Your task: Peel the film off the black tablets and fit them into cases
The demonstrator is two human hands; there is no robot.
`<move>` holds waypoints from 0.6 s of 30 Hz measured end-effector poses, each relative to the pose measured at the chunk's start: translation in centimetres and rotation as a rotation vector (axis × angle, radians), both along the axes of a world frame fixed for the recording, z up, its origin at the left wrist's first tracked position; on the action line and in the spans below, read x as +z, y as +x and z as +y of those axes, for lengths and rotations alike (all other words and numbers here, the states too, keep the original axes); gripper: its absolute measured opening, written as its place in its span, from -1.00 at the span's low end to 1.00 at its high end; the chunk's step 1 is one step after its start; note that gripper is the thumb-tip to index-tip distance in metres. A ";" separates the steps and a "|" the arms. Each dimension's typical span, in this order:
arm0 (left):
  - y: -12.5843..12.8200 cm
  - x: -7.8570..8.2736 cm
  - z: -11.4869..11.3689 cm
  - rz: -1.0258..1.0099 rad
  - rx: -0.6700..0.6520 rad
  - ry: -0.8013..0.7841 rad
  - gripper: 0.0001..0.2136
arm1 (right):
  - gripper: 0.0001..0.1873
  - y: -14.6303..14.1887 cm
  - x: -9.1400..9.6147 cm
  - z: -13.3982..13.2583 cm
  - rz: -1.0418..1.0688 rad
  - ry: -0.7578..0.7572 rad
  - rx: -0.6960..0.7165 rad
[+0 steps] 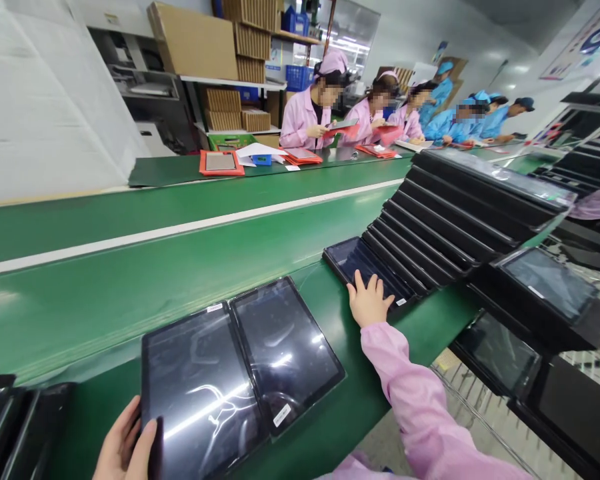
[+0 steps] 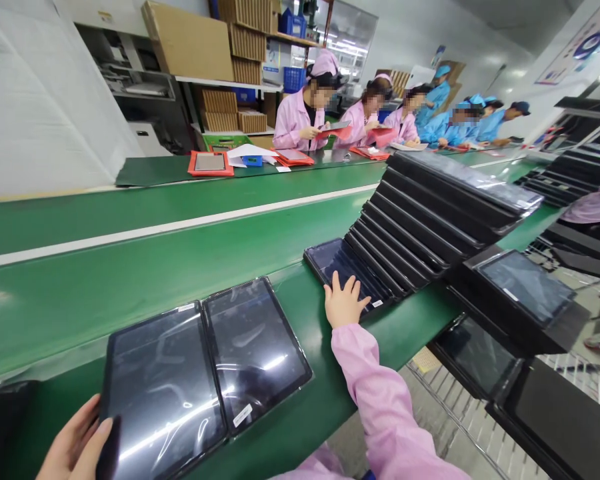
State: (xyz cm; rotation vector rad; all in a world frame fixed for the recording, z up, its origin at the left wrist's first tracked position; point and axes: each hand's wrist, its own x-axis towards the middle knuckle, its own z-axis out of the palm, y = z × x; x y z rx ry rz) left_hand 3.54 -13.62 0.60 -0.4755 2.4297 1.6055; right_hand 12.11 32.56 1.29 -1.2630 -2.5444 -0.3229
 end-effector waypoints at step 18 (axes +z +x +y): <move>7.6 -0.4 1.9 0.264 -0.105 -0.160 -0.37 | -0.52 -2.6 4.6 -3.9 0.246 -0.264 0.604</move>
